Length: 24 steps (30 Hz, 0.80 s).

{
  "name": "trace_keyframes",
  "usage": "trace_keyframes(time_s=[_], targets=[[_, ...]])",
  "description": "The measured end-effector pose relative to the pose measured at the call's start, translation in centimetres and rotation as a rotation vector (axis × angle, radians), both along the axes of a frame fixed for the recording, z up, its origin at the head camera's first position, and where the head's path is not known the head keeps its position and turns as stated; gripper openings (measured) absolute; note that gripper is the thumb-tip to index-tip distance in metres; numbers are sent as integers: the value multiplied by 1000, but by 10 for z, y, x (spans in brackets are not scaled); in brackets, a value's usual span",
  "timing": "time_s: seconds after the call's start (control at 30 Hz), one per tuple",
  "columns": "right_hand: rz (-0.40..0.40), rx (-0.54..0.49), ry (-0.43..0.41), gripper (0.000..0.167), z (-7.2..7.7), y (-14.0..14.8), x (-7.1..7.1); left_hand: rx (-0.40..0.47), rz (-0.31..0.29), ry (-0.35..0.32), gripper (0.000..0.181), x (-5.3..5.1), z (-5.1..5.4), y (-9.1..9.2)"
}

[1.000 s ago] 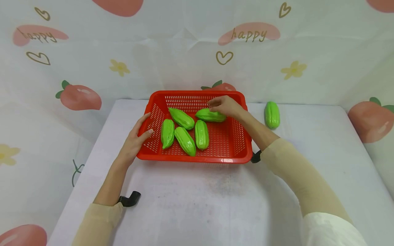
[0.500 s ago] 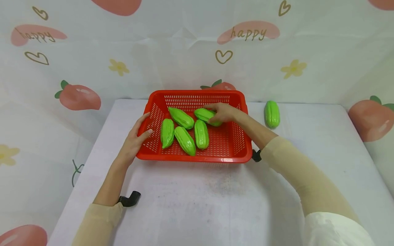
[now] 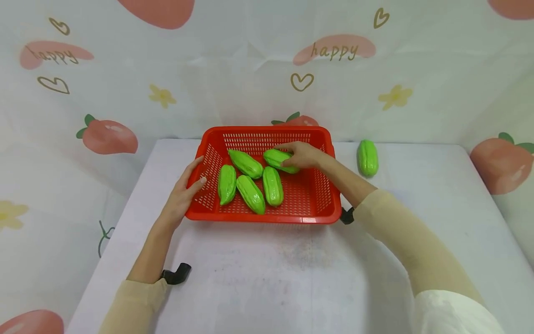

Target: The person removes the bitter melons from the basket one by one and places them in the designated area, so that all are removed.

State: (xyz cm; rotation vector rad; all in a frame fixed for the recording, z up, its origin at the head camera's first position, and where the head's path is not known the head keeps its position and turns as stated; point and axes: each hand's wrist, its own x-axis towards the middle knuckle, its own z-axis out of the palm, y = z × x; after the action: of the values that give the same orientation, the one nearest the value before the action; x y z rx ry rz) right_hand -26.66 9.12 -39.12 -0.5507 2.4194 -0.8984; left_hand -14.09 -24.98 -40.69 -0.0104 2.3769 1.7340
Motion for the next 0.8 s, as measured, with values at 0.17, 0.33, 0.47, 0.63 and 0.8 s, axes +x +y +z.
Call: trace_keyframes(time_s=[0.17,0.33,0.47,0.63,0.8], targets=[[-18,-52,3,59,4,1,3,-4,2,2,61,0,-3,-1],[-33,-124,26,59,6,3,3,3,5,0,61,-1,-3,-1],[-37,-169,38,59,9,5,4,8,5,-2,61,0,-3,-1],[-29,-211,113,60,16,9,6,4,5,-1,60,0,-2,-1],[-18,-241,155,63,21,12,8,-2,8,-1,60,0,-2,-1]])
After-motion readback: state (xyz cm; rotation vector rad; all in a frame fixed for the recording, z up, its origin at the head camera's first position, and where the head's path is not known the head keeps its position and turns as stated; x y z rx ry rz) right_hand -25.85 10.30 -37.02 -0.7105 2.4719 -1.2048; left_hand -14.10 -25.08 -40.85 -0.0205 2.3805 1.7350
